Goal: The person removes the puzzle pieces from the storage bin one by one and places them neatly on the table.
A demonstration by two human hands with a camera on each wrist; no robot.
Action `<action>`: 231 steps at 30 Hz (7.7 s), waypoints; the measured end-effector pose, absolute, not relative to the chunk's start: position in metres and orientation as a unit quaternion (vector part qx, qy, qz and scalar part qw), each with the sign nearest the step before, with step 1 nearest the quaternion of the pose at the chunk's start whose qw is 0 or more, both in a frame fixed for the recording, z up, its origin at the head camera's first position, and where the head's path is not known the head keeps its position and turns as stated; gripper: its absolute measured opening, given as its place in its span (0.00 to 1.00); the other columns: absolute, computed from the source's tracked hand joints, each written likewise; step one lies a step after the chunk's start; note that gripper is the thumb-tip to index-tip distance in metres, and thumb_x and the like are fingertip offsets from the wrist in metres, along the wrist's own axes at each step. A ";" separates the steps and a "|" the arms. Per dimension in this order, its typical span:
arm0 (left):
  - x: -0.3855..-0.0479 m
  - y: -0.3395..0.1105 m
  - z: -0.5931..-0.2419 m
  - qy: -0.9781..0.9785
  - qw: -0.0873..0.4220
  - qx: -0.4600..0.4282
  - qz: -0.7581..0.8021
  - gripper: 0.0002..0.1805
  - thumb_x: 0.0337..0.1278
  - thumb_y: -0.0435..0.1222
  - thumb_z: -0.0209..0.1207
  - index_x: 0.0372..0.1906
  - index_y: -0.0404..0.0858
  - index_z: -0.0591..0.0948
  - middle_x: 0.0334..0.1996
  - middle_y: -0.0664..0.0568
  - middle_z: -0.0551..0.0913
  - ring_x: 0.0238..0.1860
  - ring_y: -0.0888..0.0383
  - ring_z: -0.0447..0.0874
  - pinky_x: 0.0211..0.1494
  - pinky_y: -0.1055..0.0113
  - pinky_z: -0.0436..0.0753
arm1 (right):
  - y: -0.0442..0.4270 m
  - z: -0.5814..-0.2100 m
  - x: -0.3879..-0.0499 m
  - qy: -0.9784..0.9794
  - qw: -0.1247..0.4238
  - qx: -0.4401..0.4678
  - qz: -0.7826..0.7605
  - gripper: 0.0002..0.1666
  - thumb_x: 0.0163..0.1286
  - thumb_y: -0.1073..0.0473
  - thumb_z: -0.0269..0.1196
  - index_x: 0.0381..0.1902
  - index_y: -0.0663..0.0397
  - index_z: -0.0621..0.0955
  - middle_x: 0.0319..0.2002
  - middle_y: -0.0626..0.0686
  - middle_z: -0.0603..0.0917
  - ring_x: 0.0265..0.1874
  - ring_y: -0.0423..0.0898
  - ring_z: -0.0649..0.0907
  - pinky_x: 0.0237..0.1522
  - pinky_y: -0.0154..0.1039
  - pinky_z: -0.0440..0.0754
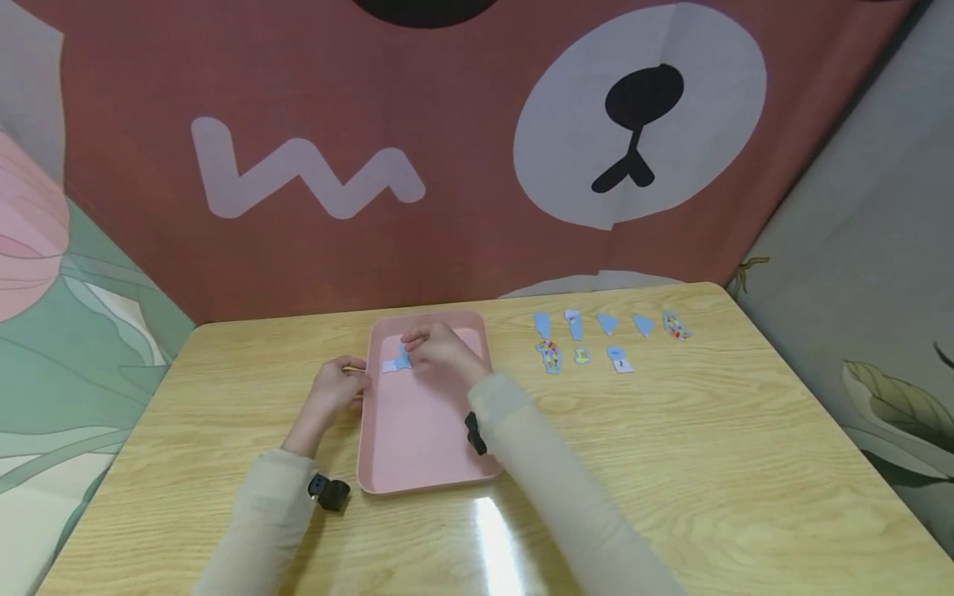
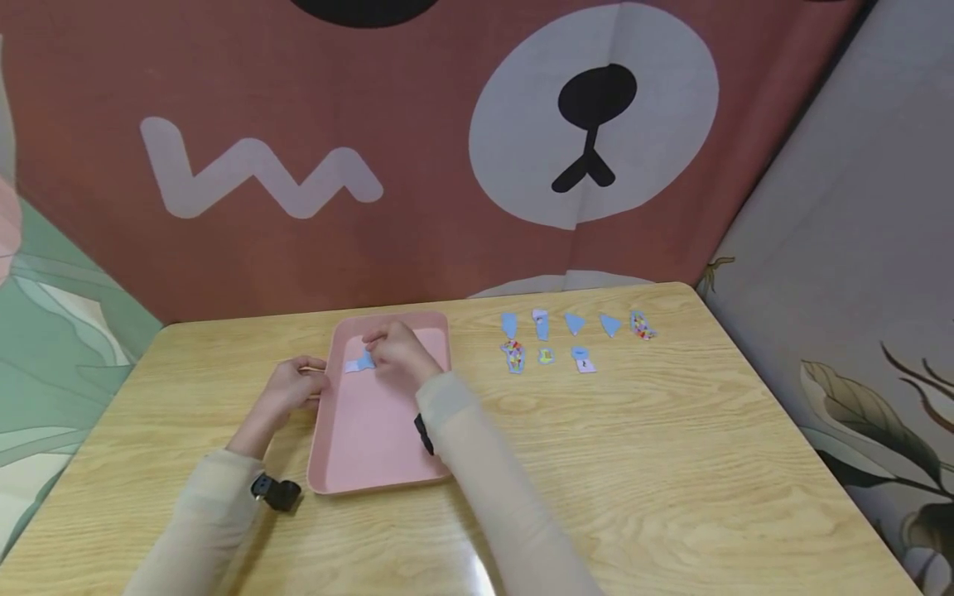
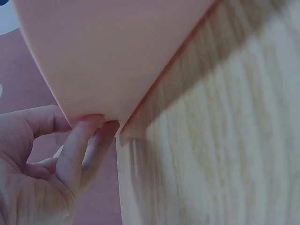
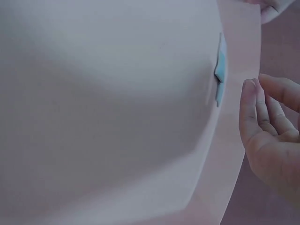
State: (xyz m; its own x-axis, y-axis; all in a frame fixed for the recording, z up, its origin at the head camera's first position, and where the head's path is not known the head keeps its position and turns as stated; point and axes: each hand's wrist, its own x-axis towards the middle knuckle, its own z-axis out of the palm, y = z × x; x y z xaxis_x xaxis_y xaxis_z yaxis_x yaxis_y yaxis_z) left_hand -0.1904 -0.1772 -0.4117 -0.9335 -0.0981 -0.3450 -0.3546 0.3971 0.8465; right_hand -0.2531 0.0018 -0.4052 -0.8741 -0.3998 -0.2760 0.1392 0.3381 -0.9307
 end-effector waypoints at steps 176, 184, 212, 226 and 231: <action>-0.185 -0.173 -0.415 0.811 0.130 -0.115 0.558 0.24 0.60 0.30 0.50 0.61 0.26 0.68 0.46 0.35 0.81 0.35 0.60 0.82 0.37 0.67 0.85 | 0.369 -0.406 -0.252 0.854 0.219 -0.020 -0.472 0.35 0.72 0.62 0.54 0.67 0.78 0.56 0.49 0.52 0.78 0.37 0.25 0.77 0.49 0.33 0.83; -0.186 -0.174 -0.417 0.807 0.130 -0.117 0.565 0.24 0.59 0.29 0.50 0.61 0.26 0.68 0.45 0.37 0.81 0.33 0.62 0.81 0.35 0.68 0.85 | 0.378 -0.413 -0.250 0.838 0.231 -0.015 -0.494 0.35 0.72 0.63 0.54 0.67 0.80 0.55 0.40 0.37 0.78 0.37 0.24 0.78 0.44 0.27 0.82; -0.186 -0.173 -0.416 0.812 0.131 -0.121 0.556 0.24 0.59 0.30 0.50 0.61 0.26 0.69 0.47 0.35 0.80 0.36 0.60 0.81 0.37 0.67 0.85 | 0.382 -0.421 -0.242 0.883 0.184 0.023 -0.432 0.31 0.67 0.60 0.59 0.59 0.81 0.66 0.41 0.43 0.80 0.30 0.24 0.77 0.36 0.26 0.80; -0.185 -0.171 -0.415 0.813 0.130 -0.121 0.555 0.24 0.59 0.29 0.50 0.61 0.26 0.69 0.48 0.34 0.80 0.37 0.60 0.81 0.37 0.68 0.85 | 0.377 -0.420 -0.245 0.876 0.174 0.040 -0.448 0.21 0.68 0.60 0.58 0.50 0.75 0.73 0.27 0.32 0.76 0.27 0.26 0.76 0.34 0.25 0.78; -0.185 -0.171 -0.416 0.815 0.128 -0.121 0.551 0.24 0.60 0.30 0.50 0.61 0.27 0.69 0.49 0.34 0.80 0.37 0.60 0.81 0.38 0.68 0.85 | 0.361 -0.413 -0.247 0.866 0.146 0.048 -0.476 0.29 0.70 0.57 0.56 0.59 0.77 0.69 0.28 0.30 0.77 0.28 0.25 0.79 0.37 0.24 0.81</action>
